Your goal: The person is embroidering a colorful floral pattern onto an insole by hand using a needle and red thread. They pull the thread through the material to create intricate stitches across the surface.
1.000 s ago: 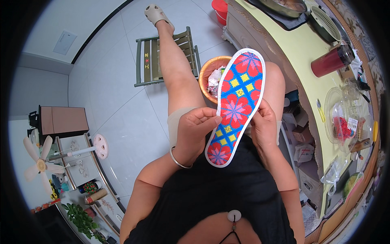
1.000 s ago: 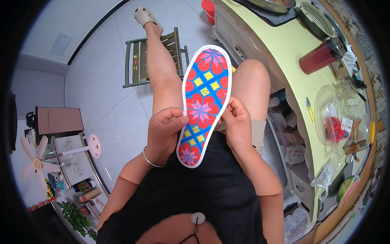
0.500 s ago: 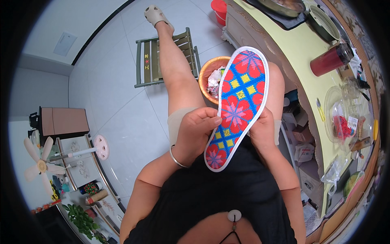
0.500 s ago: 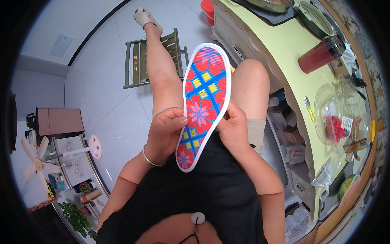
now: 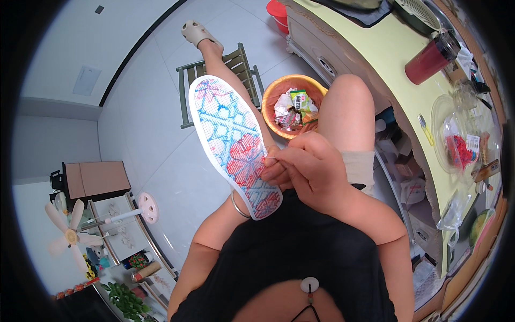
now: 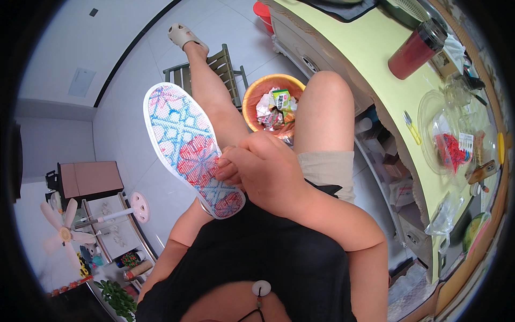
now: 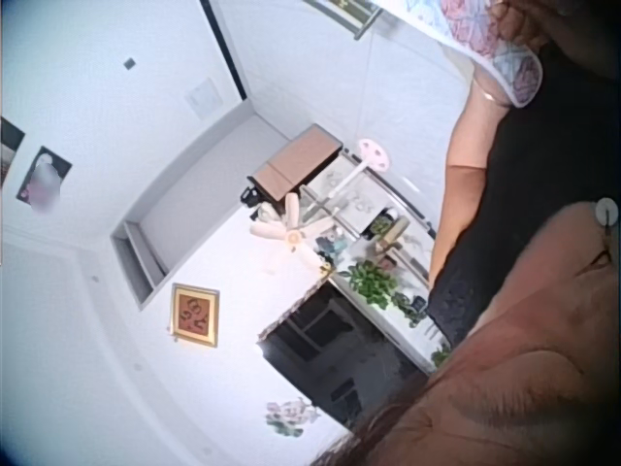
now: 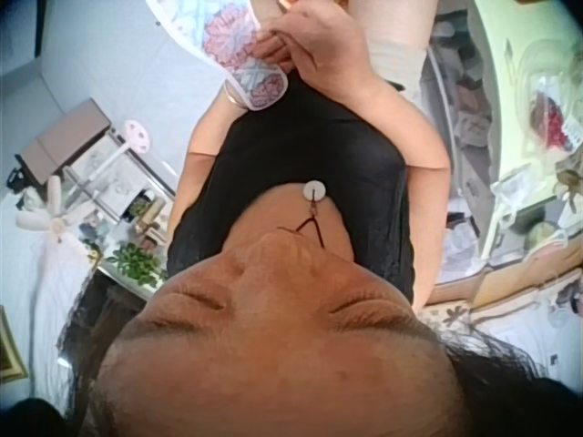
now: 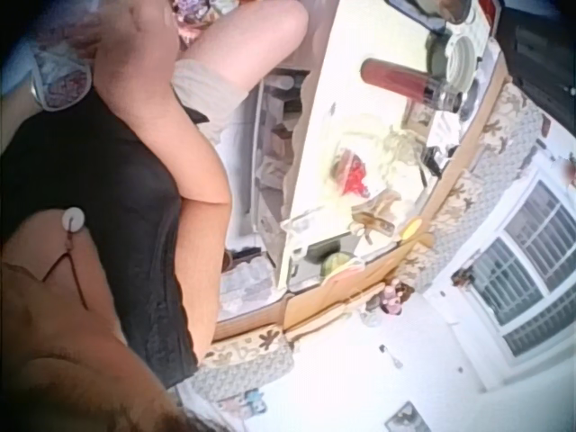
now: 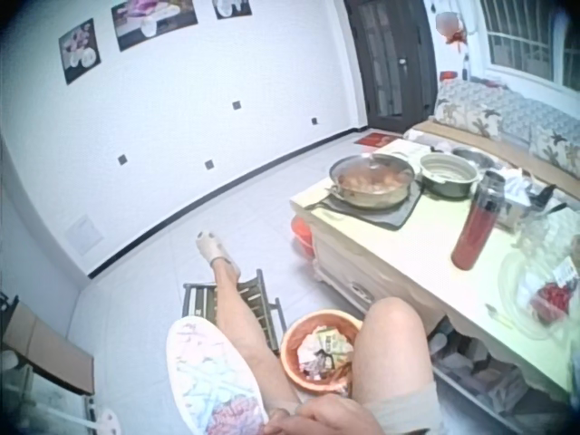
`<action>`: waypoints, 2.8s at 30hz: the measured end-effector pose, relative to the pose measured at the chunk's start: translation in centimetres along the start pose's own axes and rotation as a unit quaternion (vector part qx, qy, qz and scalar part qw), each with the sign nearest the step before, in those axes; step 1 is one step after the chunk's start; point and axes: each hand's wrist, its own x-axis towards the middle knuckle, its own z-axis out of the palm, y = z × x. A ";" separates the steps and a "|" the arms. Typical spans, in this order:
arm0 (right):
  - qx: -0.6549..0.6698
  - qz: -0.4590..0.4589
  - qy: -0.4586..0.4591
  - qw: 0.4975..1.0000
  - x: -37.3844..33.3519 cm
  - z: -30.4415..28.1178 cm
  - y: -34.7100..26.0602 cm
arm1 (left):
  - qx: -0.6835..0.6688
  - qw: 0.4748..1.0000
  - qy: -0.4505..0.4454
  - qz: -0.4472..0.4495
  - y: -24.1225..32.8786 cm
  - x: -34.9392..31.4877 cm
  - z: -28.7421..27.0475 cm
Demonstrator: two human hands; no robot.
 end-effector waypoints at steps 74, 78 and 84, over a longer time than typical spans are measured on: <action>0.390 0.376 0.059 0.838 -4.3 0.3 6.8 | 0.314 0.939 0.103 0.096 0.4 -1.1 1.2; 0.408 0.337 0.022 0.848 -3.8 -0.2 5.2 | 0.274 0.954 0.083 0.086 0.6 -0.8 1.0; 0.099 0.112 -0.009 0.989 -2.2 -0.6 2.5 | 0.010 0.998 -0.053 0.017 0.0 0.4 -0.5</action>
